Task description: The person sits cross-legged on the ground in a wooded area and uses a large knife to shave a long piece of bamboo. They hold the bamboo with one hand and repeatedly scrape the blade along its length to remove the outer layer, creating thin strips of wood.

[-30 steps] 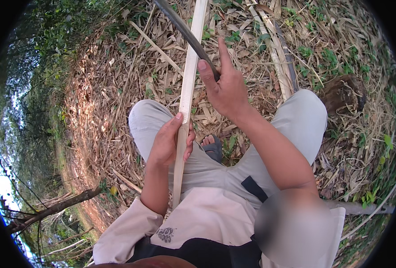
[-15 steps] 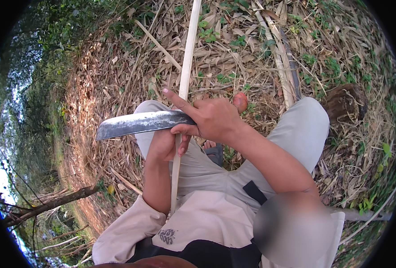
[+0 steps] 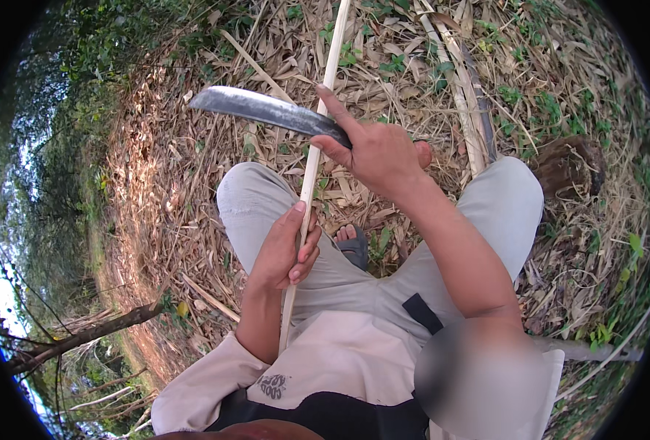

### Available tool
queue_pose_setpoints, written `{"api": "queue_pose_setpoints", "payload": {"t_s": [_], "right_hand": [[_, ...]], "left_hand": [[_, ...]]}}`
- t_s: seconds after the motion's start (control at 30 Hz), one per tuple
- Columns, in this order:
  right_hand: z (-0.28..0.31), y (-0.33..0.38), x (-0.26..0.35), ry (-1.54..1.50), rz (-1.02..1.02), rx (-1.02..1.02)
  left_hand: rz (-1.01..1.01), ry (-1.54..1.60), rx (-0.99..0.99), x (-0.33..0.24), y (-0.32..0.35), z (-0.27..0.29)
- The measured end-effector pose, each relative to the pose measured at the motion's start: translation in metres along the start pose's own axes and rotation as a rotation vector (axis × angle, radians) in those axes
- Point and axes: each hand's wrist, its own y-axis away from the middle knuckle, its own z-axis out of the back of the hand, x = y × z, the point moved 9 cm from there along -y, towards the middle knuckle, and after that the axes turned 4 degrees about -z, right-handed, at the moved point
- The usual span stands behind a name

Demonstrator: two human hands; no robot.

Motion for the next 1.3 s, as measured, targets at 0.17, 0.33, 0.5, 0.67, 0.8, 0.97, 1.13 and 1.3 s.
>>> {"api": "queue_pose_setpoints", "payload": {"t_s": [0.17,0.33,0.5,0.67,0.8,0.97,1.13,1.3], "right_hand": [[-0.022,0.007,0.015,0.038,0.218,0.109],[-0.046,0.046,0.064,0.071,0.353,0.293],[-0.035,0.034,0.056,0.079,0.364,0.16],[-0.013,0.027,0.048,0.149,0.346,0.019],[-0.004,0.023,0.037,0.122,0.319,-0.058],[0.017,-0.021,-0.06,0.064,-0.039,-0.066],[-0.017,0.0,-0.015,0.015,0.069,0.133],[-0.02,0.019,0.041,0.167,0.276,0.191]], "left_hand": [[-0.007,0.028,-0.052,0.006,-0.006,0.011],[0.02,-0.053,-0.153,0.004,-0.008,0.029],[-0.076,0.016,-0.08,0.002,-0.004,0.023],[-0.077,0.04,-0.024,-0.008,-0.005,0.008],[-0.05,0.033,-0.037,-0.005,-0.001,0.004],[0.105,0.137,0.067,0.035,0.021,-0.004],[0.066,0.084,0.01,0.021,-0.006,0.007],[0.049,-0.028,-0.003,0.001,-0.043,0.016]]}}
